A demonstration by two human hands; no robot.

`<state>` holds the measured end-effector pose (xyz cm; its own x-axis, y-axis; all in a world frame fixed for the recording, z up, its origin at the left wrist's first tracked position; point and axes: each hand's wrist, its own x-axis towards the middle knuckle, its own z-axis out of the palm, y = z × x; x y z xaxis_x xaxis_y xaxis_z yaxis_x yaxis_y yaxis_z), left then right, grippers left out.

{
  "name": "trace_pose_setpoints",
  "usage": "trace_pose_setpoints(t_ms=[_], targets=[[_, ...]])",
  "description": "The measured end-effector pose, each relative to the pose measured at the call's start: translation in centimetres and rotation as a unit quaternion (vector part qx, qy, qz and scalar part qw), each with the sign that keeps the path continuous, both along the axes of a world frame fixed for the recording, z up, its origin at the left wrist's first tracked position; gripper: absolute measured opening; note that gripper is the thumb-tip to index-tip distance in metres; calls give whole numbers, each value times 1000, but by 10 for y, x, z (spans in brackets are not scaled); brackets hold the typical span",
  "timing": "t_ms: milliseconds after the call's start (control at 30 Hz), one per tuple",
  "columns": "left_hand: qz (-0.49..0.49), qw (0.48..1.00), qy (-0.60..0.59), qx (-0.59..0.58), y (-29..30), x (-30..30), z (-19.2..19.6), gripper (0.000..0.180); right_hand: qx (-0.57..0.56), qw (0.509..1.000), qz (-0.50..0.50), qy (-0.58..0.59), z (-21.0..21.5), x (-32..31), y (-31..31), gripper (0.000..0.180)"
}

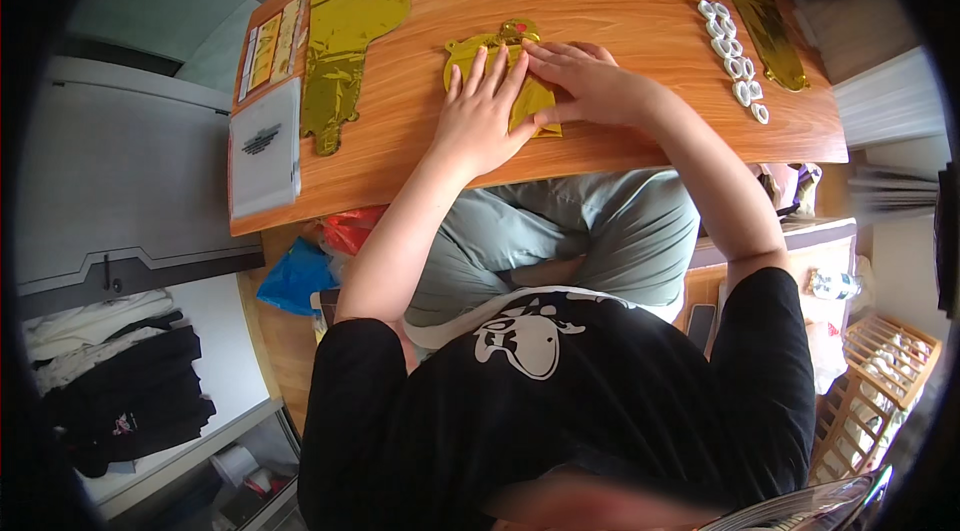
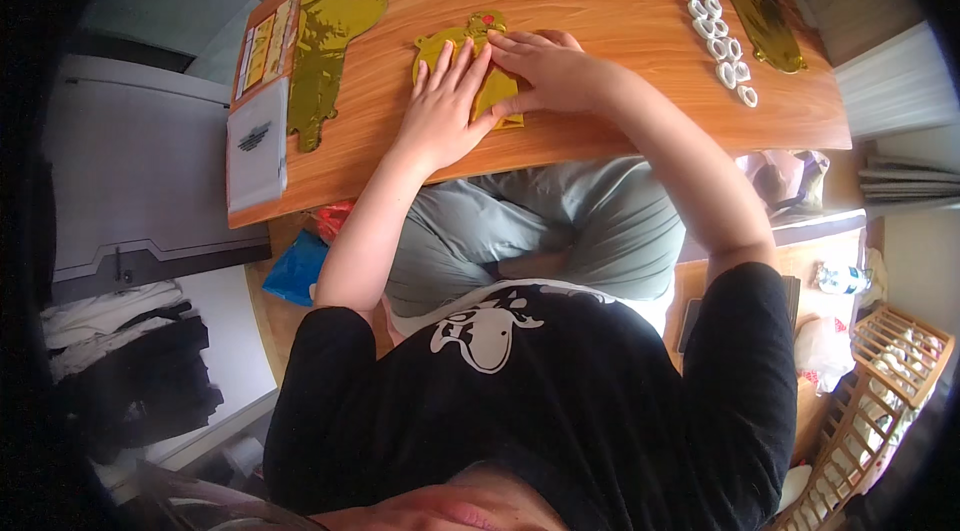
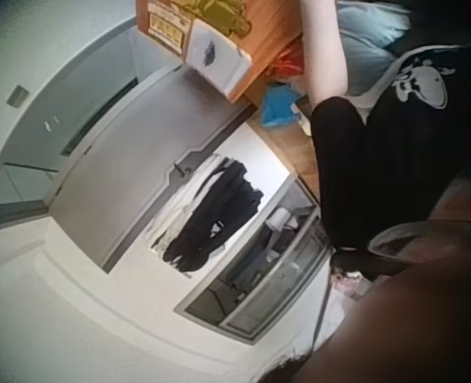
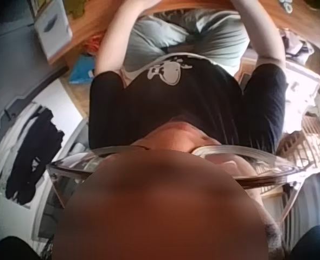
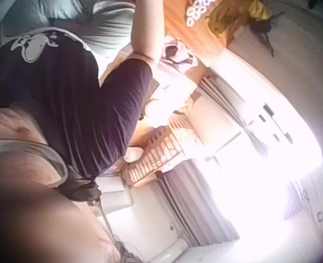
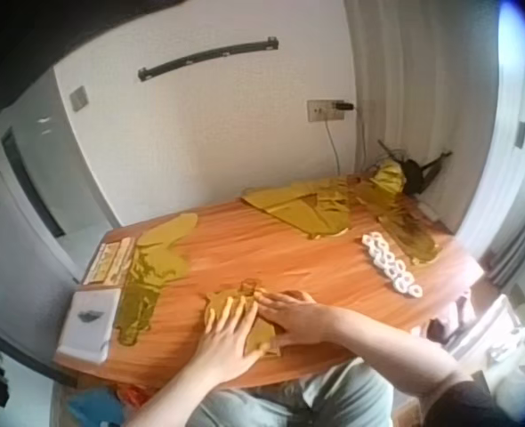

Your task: The person smooths out a deflated foil balloon on the table and folds it into a small square by hand.

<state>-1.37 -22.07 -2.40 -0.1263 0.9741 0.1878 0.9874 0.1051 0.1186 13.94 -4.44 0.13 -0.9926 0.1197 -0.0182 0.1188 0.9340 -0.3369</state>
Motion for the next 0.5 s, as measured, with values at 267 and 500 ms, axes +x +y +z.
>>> trace_pose_setpoints(t_ms=[267, 500], targets=[[2, 1000, 1, 13, 2, -1, -7, 86, -1, 999, 18, -39, 8, 0, 5, 105], [15, 1000, 24, -1, 1, 2, -4, 91, 8, 997, 20, -77, 21, 1, 0, 115]])
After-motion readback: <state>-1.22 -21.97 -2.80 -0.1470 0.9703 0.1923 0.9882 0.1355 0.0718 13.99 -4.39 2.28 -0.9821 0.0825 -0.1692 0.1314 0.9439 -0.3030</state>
